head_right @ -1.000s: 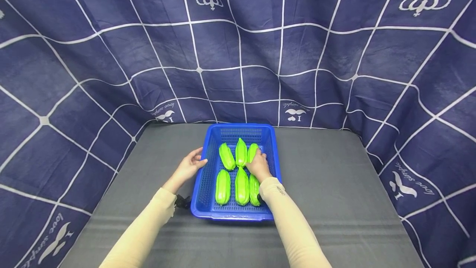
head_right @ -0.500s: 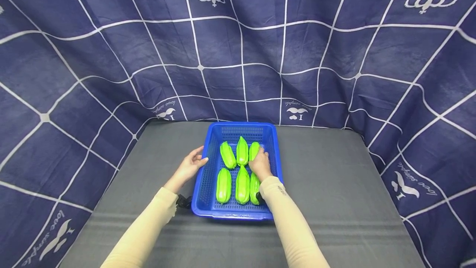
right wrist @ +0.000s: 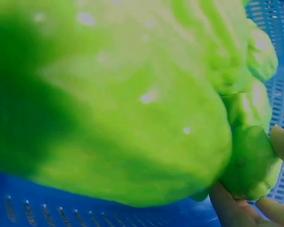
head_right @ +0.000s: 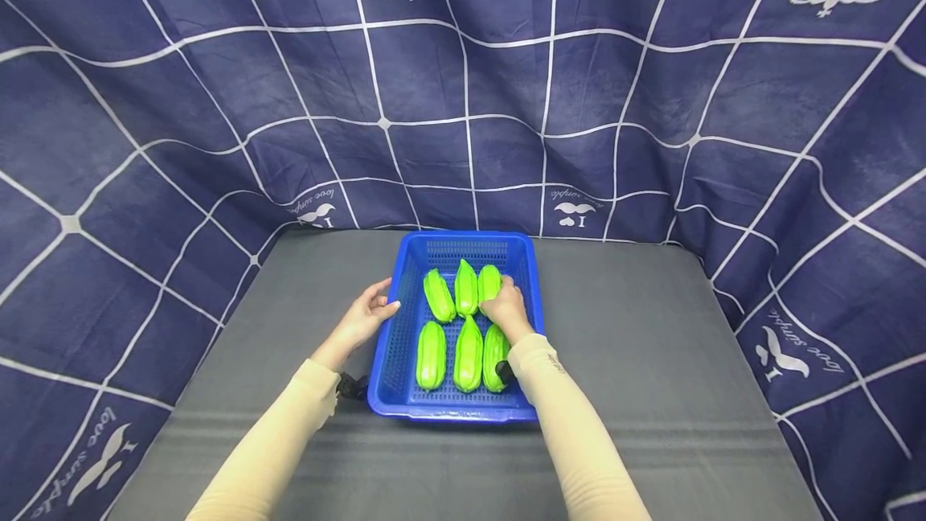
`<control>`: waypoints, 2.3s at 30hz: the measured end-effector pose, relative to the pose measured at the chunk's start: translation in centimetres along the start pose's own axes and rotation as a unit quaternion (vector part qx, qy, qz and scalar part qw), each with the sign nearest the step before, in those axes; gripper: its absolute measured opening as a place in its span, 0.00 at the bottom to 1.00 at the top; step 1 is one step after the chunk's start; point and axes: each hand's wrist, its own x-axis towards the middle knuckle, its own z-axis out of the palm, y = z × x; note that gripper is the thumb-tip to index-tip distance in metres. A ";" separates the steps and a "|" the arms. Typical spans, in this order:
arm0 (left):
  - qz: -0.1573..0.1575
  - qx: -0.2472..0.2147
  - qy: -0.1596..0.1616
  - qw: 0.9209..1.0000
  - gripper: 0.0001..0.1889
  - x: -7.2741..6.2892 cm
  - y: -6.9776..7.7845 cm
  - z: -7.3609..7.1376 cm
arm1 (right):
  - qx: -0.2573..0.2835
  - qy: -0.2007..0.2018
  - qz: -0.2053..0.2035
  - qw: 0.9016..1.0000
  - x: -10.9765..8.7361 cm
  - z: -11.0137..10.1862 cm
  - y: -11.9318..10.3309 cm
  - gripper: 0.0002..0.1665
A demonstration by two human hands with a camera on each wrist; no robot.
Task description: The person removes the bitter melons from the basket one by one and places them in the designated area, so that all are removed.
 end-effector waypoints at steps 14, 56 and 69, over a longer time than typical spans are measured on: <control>-0.001 0.001 -0.015 1.000 0.33 0.3 0.1 -0.5 | 0.008 -0.027 -0.010 1.000 -0.5 -2.4 -1.5 0.48; 0.001 0.000 -0.019 1.000 0.32 0.3 0.0 -0.2 | 0.082 0.079 0.009 0.993 -1.1 -11.4 5.8 0.46; 0.016 -0.019 -0.017 1.000 0.32 0.4 0.0 -0.1 | 0.010 0.061 0.037 0.997 -1.0 -9.1 10.0 0.45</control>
